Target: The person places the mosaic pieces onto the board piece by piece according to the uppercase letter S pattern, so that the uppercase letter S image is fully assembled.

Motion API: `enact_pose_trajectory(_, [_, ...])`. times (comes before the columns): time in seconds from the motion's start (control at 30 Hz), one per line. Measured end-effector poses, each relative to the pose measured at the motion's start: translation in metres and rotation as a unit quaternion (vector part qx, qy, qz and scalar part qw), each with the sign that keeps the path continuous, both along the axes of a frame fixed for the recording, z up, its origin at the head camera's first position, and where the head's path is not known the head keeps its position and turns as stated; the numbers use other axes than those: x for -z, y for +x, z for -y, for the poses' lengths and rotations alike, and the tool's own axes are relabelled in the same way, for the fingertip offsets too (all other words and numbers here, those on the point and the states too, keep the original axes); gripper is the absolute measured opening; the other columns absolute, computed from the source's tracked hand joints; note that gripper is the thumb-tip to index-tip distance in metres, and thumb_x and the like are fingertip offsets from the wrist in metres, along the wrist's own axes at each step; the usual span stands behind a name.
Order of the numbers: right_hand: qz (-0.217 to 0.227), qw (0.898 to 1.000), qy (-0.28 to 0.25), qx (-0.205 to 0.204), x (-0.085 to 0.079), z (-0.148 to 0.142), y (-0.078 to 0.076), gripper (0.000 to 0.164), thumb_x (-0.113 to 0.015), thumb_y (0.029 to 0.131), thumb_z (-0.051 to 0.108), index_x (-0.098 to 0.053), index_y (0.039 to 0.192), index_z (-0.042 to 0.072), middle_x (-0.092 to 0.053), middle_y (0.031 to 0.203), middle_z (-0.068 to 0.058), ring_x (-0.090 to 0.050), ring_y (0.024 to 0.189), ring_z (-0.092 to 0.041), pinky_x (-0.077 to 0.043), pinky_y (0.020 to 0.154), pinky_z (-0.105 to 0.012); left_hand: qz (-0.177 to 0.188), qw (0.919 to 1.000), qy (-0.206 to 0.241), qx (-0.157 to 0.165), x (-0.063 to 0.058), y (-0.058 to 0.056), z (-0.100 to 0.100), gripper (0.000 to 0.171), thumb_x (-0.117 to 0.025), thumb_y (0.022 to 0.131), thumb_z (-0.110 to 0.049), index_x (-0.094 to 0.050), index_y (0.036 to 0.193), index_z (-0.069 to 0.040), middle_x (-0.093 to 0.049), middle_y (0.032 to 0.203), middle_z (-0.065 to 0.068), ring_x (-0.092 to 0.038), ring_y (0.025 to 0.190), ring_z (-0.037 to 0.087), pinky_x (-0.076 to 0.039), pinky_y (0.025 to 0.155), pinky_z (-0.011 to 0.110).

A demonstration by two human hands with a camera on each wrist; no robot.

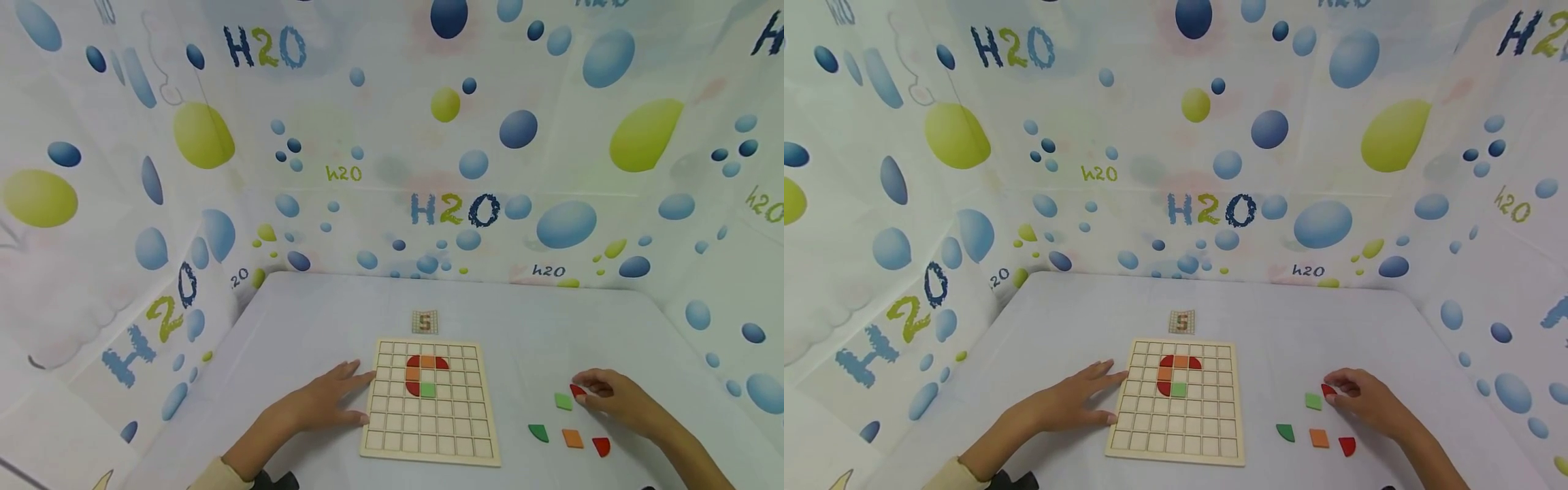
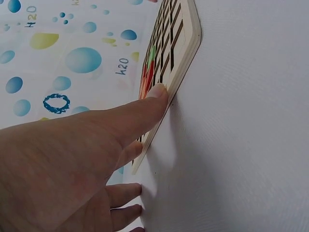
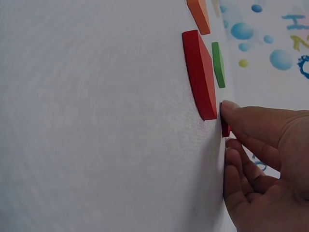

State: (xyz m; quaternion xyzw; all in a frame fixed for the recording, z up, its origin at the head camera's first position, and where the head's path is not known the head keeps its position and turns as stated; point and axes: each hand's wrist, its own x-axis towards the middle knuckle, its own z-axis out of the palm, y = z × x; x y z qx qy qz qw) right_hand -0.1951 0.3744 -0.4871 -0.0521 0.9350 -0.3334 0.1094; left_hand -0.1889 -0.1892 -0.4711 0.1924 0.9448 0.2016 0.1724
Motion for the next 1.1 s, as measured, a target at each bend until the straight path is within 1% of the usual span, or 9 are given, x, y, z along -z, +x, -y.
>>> enact_pose_trajectory(0.2, [-0.003, 1.000, 0.009, 0.000, 0.002, 0.003, -0.002, 0.035, -0.077, 0.098, 0.024, -0.069, 0.124, 0.001, -0.070, 0.111, -0.003, -0.061, 0.102, -0.020, -0.059, 0.084, -0.025, -0.007, 0.9999, -0.010, 0.003, 0.003, -0.001, 0.001, 0.084, -0.074, 0.089, -0.066, -0.045, 0.161, -0.034, -0.031, 0.173, 0.012, -0.027, 0.160, 0.038, -0.036, 0.121, 0.064])
enact_pose_trajectory(0.33, [-0.002, 1.000, 0.017, 0.006, 0.001, 0.005, -0.004, 0.034, -0.076, 0.098, 0.023, -0.069, 0.123, 0.001, -0.070, 0.105, -0.001, -0.061, 0.099, -0.019, -0.059, 0.082, -0.025, -0.006, 1.0000, -0.007, 0.003, 0.004, -0.001, 0.001, 0.084, -0.074, 0.089, -0.066, -0.045, 0.161, -0.035, -0.031, 0.173, 0.011, -0.027, 0.160, 0.037, -0.036, 0.121, 0.064])
enact_pose_trajectory(0.47, [0.006, 1.000, 0.020, 0.010, -0.003, 0.007, -0.005, 0.038, -0.076, 0.099, 0.028, -0.069, 0.124, 0.000, -0.071, 0.107, -0.002, -0.062, 0.100, -0.020, -0.061, 0.083, -0.028, -0.008, 0.9999, -0.005, 0.005, 0.004, 0.000, 0.001, 0.084, -0.074, 0.089, -0.066, -0.045, 0.161, -0.034, -0.031, 0.173, 0.012, -0.028, 0.160, 0.038, -0.037, 0.120, 0.064])
enact_pose_trajectory(0.63, [0.009, 1.000, 0.008, 0.004, -0.008, 0.014, -0.005, 0.040, -0.076, 0.099, 0.031, -0.070, 0.124, 0.000, -0.074, 0.112, -0.003, -0.064, 0.102, -0.021, -0.063, 0.087, -0.033, -0.005, 1.0000, -0.003, 0.003, 0.000, 0.003, 0.001, 0.084, -0.075, 0.089, -0.064, -0.045, 0.161, -0.033, -0.031, 0.173, 0.013, -0.028, 0.159, 0.038, -0.037, 0.121, 0.064])
enact_pose_trajectory(0.77, [0.008, 1.000, -0.006, -0.006, -0.011, 0.025, -0.006, 0.040, -0.075, 0.099, 0.031, -0.070, 0.124, 0.001, -0.074, 0.112, -0.003, -0.065, 0.104, -0.021, -0.063, 0.087, -0.034, 0.000, 1.0000, -0.003, 0.001, -0.001, 0.003, 0.000, 0.084, -0.076, 0.089, -0.064, -0.045, 0.161, -0.033, -0.030, 0.173, 0.013, -0.027, 0.160, 0.038, -0.036, 0.121, 0.065])
enact_pose_trajectory(0.87, [0.009, 1.000, -0.016, -0.015, -0.012, 0.034, -0.008, 0.038, -0.075, 0.099, 0.031, -0.070, 0.123, 0.002, -0.073, 0.111, -0.002, -0.066, 0.104, -0.021, -0.062, 0.086, -0.031, 0.001, 1.0000, -0.004, -0.002, -0.002, 0.004, 0.000, 0.084, -0.076, 0.089, -0.064, -0.045, 0.161, -0.034, -0.030, 0.173, 0.012, -0.027, 0.160, 0.038, -0.036, 0.121, 0.065])
enact_pose_trajectory(1.0, [0.003, 1.000, -0.019, -0.025, -0.013, 0.050, -0.012, 0.034, -0.075, 0.099, 0.029, -0.071, 0.121, 0.004, -0.074, 0.110, -0.001, -0.067, 0.104, -0.020, -0.062, 0.089, -0.034, 0.000, 1.0000, -0.003, -0.002, -0.004, 0.005, -0.001, 0.083, -0.076, 0.089, -0.063, -0.046, 0.161, -0.034, -0.031, 0.173, 0.013, -0.027, 0.160, 0.038, -0.036, 0.121, 0.065])
enact_pose_trajectory(1.1, [-0.006, 0.999, -0.017, -0.031, -0.014, 0.066, -0.013, 0.030, -0.076, 0.099, 0.027, -0.072, 0.120, 0.005, -0.073, 0.110, 0.000, -0.068, 0.104, -0.020, -0.062, 0.092, -0.041, 0.000, 1.0000, -0.004, -0.003, -0.005, 0.005, -0.001, 0.083, -0.076, 0.089, -0.063, -0.046, 0.161, -0.034, -0.031, 0.173, 0.012, -0.027, 0.160, 0.038, -0.036, 0.121, 0.065])
